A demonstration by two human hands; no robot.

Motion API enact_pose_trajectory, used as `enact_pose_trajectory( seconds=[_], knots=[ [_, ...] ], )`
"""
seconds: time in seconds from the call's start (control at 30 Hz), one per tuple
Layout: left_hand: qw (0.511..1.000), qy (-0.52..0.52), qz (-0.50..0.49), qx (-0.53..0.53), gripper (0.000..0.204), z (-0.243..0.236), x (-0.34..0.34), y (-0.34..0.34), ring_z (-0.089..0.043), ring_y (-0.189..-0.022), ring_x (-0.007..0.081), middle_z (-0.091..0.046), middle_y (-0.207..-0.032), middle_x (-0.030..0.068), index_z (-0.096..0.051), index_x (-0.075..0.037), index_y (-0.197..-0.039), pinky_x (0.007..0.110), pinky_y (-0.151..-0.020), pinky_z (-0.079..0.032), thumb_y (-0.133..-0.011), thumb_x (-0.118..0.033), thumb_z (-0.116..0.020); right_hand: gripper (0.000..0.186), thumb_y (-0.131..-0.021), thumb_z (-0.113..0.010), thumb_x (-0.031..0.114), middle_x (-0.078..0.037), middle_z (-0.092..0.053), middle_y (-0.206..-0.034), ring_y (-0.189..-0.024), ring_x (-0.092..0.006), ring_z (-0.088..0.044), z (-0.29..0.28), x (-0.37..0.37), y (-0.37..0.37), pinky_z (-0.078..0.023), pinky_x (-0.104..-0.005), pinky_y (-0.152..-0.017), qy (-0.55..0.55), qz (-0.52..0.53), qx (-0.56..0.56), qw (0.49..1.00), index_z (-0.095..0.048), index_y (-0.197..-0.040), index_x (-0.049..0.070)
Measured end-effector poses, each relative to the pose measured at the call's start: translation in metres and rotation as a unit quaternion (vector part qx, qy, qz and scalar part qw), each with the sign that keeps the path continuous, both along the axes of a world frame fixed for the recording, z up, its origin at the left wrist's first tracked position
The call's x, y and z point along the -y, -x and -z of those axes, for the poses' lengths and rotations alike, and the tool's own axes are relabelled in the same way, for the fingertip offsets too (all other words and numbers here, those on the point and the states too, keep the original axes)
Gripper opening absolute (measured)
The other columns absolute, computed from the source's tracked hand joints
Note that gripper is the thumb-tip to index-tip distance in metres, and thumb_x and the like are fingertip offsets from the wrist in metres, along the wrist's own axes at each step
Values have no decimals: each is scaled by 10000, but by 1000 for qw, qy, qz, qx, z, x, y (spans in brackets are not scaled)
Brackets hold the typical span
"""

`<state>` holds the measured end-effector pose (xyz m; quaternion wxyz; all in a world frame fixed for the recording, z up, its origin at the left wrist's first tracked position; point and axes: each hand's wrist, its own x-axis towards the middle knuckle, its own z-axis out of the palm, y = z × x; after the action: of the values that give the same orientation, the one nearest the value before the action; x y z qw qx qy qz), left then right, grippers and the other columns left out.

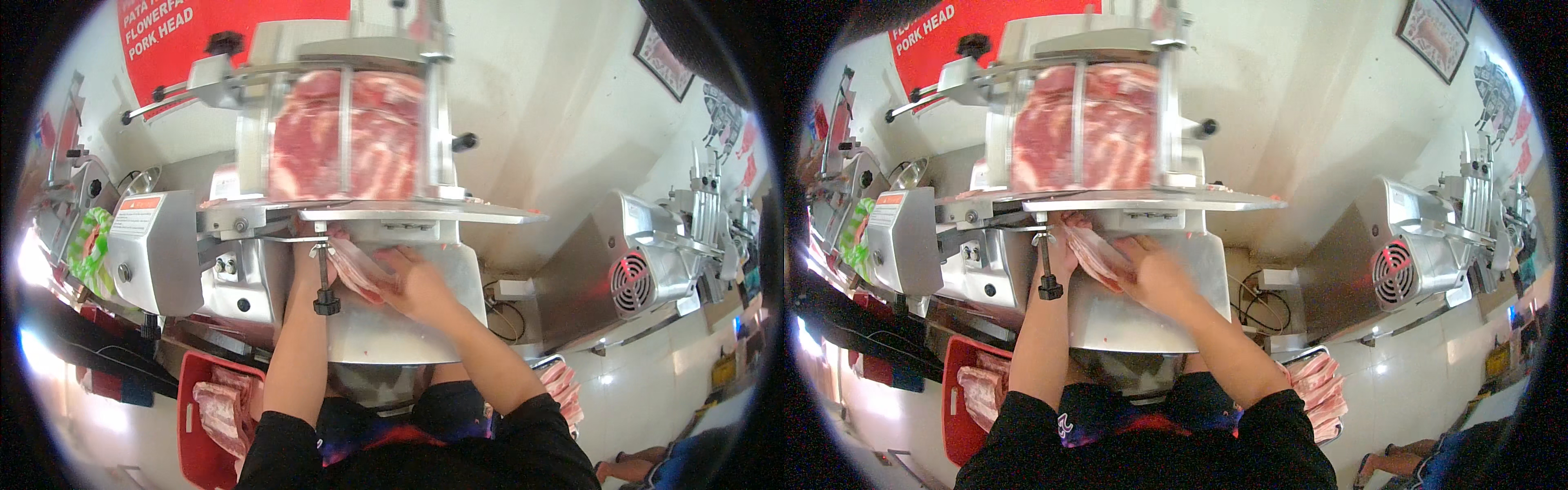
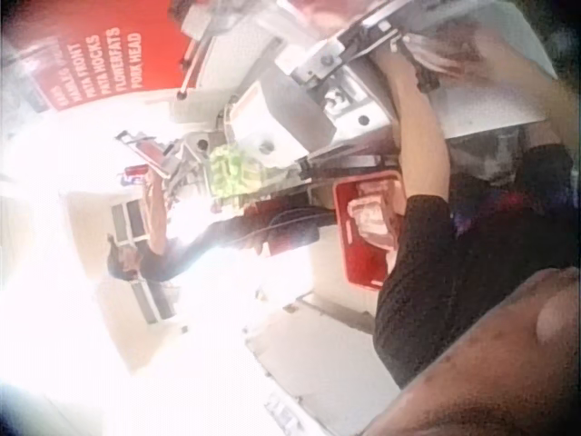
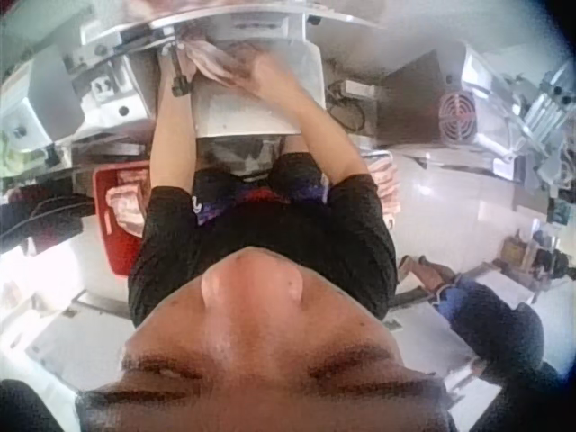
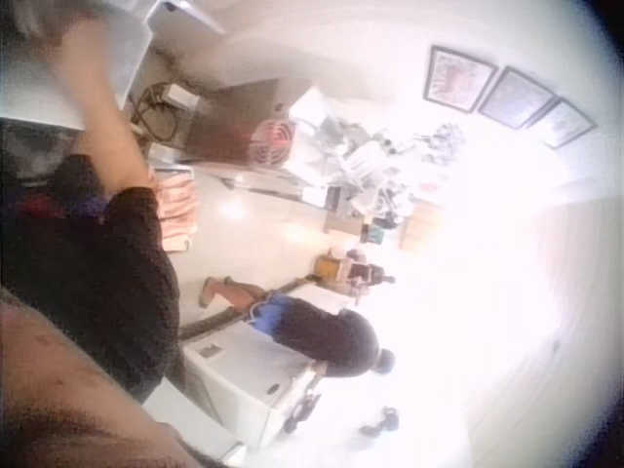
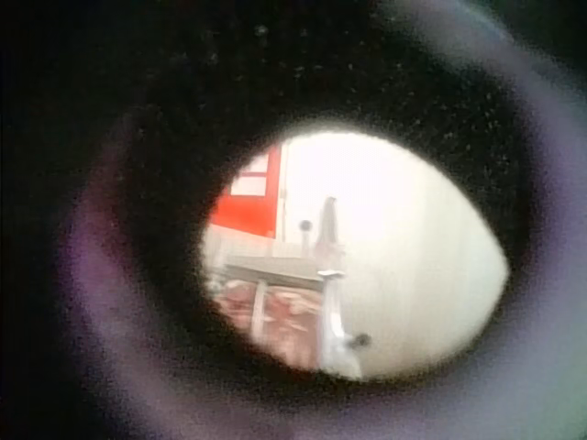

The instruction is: The person operates a meat slicer to cut a large piece of pork into thin slices. They feed the meat through the machine repeatedly, collecting the resulting slices in a metal tray. The task involves handling the raw meat and the slicing equipment to produce a batch of sliced pork.

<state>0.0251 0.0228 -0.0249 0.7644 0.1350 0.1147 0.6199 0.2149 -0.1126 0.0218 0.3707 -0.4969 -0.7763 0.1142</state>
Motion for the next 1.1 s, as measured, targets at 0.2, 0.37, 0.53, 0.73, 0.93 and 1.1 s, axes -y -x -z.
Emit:
enact_pose_trajectory(
  seconds=[0.2, 0.37, 0.53, 0.73, 0.93, 1.1],
  knots=[
    [985, -86, -18, -147, 371, 19, -8, 12, -603, -823, 190, -605, -907, 66, -544, -93, -1210, 385, -749, -531, -1045, -416, -462, 739, -844, -689, 181, -313, -448, -1420, -1323, -479, -426, -32, -19, 34, -384, -476, -1101, -22, -16, -35, 999, -344, -1464, -24],
    [980, -79, -66, -173, 315, -5, 8, -3, -622, -936, 211, -627, -1010, 78, -566, -84, -1164, 366, -815, -546, -1041, -365, -492, 699, -861, -676, 199, -315, -461, -1400, -1294, -489, -444, -36, -23, 43, -390, -488, -1088, -29, -33, -61, 997, -367, -1441, -39],
    [961, -154, -42, -228, 345, 14, 6, 11, -622, -1014, 238, -635, -1081, 115, -576, -49, -1200, 381, -893, -542, -1060, -337, -447, 444, -900, -621, 211, -249, -561, -1243, -1157, -447, -524, -21, -30, 48, -445, -497, -1007, -33, -37, -55, 997, -528, -1266, -24],
    [989, -41, -49, -136, 278, 7, 1, 1, -619, -808, 209, -645, -892, 70, -601, -76, -1040, 346, -721, -542, -1042, -327, -481, 195, -828, -651, 108, -160, -629, -1039, -1004, -363, -603, 6, -13, 21, -486, -466, -897, -32, 9, 52, 998, -636, -994, 6],
    [994, -3, -39, -100, 76, -9, 9, -9, -530, -654, 158, -541, -725, 5, -607, -108, -953, 346, -630, -496, -930, -155, -661, 304, -845, -637, 265, -158, -652, -1101, -1079, -338, -613, 8, 13, 1, -466, -470, -974, -104, 67, 248, 961, -654, -1016, 14],
    [994, -71, -18, -78, 280, 32, -18, 22, -585, -811, 241, -625, -901, 49, -591, -123, -1118, 429, -754, -517, -971, -361, -607, 346, -873, -581, 266, -194, -674, -1118, -1159, -304, -606, 1, 26, 24, -436, -480, -1018, -170, 128, 293, 932, -626, -1085, -5]
  ],
)
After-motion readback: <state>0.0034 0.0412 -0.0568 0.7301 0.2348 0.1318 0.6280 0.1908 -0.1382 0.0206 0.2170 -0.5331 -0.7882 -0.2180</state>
